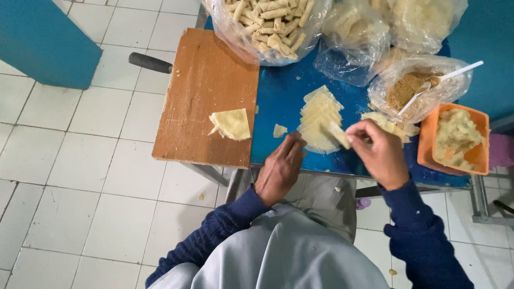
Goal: The person picks up flat pieces of dough from the table, folds and rolls them by hand into cylindrical snack rolls, and places the finished rolls on the table. They occasionally scoop a brown powdery filling from a plastic bag with a spoon and add it to a dough piece before rolling.
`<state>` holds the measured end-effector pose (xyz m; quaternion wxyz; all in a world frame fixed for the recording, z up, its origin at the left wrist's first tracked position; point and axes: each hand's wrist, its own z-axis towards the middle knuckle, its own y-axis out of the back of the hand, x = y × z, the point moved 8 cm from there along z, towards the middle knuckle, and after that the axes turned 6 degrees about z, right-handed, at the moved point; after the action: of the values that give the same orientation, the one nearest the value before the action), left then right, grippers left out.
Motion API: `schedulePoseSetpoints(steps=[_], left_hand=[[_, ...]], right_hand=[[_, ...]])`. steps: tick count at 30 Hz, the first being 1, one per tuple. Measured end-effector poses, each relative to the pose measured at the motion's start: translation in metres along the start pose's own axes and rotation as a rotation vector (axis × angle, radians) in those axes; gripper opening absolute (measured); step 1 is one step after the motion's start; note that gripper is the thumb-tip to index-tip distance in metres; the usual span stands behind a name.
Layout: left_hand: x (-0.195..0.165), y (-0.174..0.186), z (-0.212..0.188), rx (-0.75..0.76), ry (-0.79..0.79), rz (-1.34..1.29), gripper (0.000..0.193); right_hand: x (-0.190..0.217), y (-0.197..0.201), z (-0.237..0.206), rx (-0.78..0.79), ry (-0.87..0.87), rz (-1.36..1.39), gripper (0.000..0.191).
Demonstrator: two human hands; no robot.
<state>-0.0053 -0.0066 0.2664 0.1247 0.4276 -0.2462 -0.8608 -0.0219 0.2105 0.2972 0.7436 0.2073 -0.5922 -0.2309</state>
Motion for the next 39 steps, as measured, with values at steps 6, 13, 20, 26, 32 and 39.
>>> schedulePoseSetpoints(steps=[6,13,20,26,32,39], left_hand=[[-0.002,0.011,0.002,-0.078,-0.009,0.048,0.029],[0.001,0.003,0.018,-0.031,-0.027,0.222,0.024],[0.006,-0.009,0.03,-0.018,0.025,0.24,0.023],[0.014,-0.012,0.034,-0.008,0.052,0.226,0.026],[0.013,-0.012,0.031,-0.026,-0.001,0.241,0.026],[-0.02,-0.03,0.042,0.005,-0.073,0.205,0.024]], right_hand=[[0.032,-0.044,-0.002,0.038,0.163,-0.15,0.009],[0.013,0.043,-0.021,-0.149,0.191,-0.751,0.011],[-0.033,0.127,0.027,-0.359,0.236,-0.95,0.023],[-0.071,0.136,0.063,-0.126,-0.083,-0.702,0.011],[-0.099,0.074,0.047,-0.169,-0.117,-0.791,0.019],[-0.093,0.089,0.047,-0.205,-0.026,-0.834,0.007]])
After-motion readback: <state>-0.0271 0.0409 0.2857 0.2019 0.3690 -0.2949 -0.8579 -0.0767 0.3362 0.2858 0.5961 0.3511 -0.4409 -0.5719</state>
